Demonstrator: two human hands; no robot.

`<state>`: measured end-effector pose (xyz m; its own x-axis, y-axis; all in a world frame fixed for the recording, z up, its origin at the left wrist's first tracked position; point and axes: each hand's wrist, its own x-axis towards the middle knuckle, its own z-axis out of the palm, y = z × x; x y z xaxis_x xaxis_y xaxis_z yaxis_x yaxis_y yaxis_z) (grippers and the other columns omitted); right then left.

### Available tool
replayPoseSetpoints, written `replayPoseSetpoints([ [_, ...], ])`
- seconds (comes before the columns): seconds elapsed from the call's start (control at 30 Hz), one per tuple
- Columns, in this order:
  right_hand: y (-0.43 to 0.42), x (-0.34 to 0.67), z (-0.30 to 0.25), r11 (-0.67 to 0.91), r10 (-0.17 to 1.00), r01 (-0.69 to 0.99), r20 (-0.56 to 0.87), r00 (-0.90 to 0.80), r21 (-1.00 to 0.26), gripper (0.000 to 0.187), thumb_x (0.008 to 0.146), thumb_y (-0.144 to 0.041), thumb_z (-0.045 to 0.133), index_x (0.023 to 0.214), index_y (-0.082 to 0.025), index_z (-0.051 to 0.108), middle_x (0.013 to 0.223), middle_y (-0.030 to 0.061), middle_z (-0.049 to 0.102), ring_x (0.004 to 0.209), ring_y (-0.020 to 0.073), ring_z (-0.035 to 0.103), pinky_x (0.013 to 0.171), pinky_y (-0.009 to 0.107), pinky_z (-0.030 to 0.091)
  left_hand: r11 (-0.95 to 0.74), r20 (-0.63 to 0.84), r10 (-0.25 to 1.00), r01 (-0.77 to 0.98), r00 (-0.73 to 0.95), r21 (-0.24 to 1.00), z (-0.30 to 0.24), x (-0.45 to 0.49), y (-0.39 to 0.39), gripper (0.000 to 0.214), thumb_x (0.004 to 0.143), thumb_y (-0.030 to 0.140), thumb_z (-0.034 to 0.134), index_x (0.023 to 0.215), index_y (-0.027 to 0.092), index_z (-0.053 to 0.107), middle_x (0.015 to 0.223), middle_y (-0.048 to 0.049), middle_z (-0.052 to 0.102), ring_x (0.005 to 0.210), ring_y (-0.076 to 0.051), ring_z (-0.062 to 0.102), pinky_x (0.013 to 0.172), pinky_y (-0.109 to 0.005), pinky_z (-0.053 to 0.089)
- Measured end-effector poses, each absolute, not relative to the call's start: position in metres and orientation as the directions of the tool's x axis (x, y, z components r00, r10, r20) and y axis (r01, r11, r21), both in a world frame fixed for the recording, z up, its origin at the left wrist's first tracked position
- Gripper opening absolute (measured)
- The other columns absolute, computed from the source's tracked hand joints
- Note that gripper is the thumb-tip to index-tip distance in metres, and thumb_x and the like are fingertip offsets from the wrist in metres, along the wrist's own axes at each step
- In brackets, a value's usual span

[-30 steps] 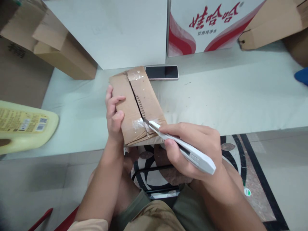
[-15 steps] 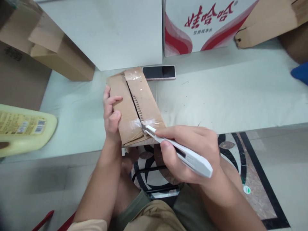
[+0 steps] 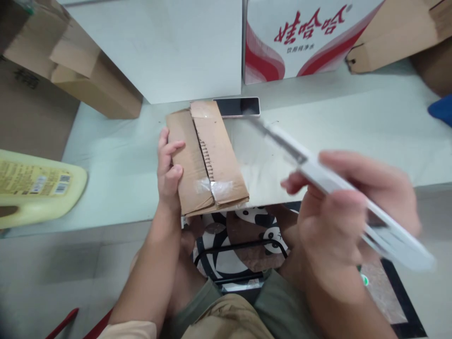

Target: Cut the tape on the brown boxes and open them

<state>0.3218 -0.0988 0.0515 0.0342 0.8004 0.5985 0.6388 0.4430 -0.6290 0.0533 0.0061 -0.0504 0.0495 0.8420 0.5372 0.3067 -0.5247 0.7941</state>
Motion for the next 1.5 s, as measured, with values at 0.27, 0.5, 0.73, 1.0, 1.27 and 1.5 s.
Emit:
replayPoseSetpoints([
  [0.27, -0.073, 0.307, 0.035, 0.262, 0.938, 0.696, 0.346, -0.021, -0.669, 0.031, 0.097, -0.047, 0.063, 0.117, -0.023, 0.066, 0.105, 0.0077, 0.079, 0.083, 0.0234, 0.076, 0.068, 0.034, 0.058, -0.564, 0.543, 0.825, 0.295, 0.159, 0.771, -0.019, 0.044, -0.031, 0.071, 0.082, 0.074, 0.070, 0.143, 0.041, 0.053, 0.169, -0.0066, 0.032, 0.163, -0.039, 0.025, 0.126, -0.061, 0.038],
  [0.5, -0.071, 0.306, 0.036, 0.141, 0.989, 0.637, 0.085, -0.118, -0.758, 0.044, 0.097, -0.054, 0.055, 0.127, -0.022, 0.061, 0.121, 0.0114, 0.076, 0.105, 0.0306, 0.074, 0.084, 0.041, 0.058, -0.567, 0.474, 0.823, 0.433, 0.311, 0.701, -0.005, 0.043, -0.042, 0.097, 0.075, 0.071, 0.081, 0.156, 0.036, 0.040, 0.173, -0.0149, 0.030, 0.163, -0.041, 0.027, 0.128, -0.064, 0.033],
  [0.73, -0.054, 0.310, -0.004, -0.233, 0.971, 0.871, -0.158, 0.181, -0.432, 0.072, 0.089, -0.052, 0.062, 0.146, -0.008, 0.055, 0.127, 0.0264, 0.066, 0.120, 0.0444, 0.062, 0.095, 0.056, 0.054, -0.493, 0.568, 0.821, 0.429, -0.057, 0.757, -0.015, 0.030, -0.030, 0.064, 0.085, 0.072, 0.071, 0.125, 0.022, 0.069, 0.141, -0.0150, 0.069, 0.132, -0.029, 0.067, 0.108, -0.041, 0.057],
  [1.0, -0.057, 0.304, -0.016, -0.122, 0.987, 0.940, -0.141, 0.080, -0.319, 0.044, 0.094, -0.045, 0.059, 0.127, -0.021, 0.074, 0.154, 0.0247, 0.051, 0.146, 0.0486, 0.045, 0.113, 0.068, 0.040, -0.260, 0.264, 0.751, 0.096, -0.606, 0.961, -0.007, 0.035, -0.024, 0.024, 0.090, 0.045, 0.068, 0.096, 0.022, 0.064, 0.081, 0.0026, 0.066, 0.064, -0.010, 0.063, 0.057, -0.022, 0.054],
  [1.27, -0.061, 0.297, -0.025, 0.061, 0.975, 0.925, -0.174, -0.135, -0.376, 0.053, 0.092, -0.053, 0.059, 0.133, -0.021, 0.069, 0.169, 0.0171, 0.038, 0.162, 0.0516, 0.020, 0.124, 0.078, 0.022, 0.229, -0.299, 0.786, -0.194, -0.541, 0.954, -0.016, 0.026, -0.013, 0.034, 0.069, 0.025, 0.076, 0.100, 0.024, 0.062, 0.089, 0.0001, 0.069, 0.068, -0.012, 0.065, 0.066, -0.025, 0.057],
  [1.5, -0.053, 0.303, -0.030, 0.134, 0.987, 0.807, 0.001, -0.163, -0.576, 0.070, 0.093, -0.052, 0.057, 0.153, -0.016, 0.051, 0.162, 0.0198, 0.049, 0.158, 0.0446, 0.034, 0.128, 0.068, 0.031, 0.200, -0.101, 0.911, 0.215, -0.400, 0.956, -0.032, 0.028, -0.014, 0.025, 0.087, 0.044, 0.065, 0.082, 0.019, 0.071, 0.095, -0.0075, 0.075, 0.100, -0.025, 0.069, 0.093, -0.037, 0.056],
])
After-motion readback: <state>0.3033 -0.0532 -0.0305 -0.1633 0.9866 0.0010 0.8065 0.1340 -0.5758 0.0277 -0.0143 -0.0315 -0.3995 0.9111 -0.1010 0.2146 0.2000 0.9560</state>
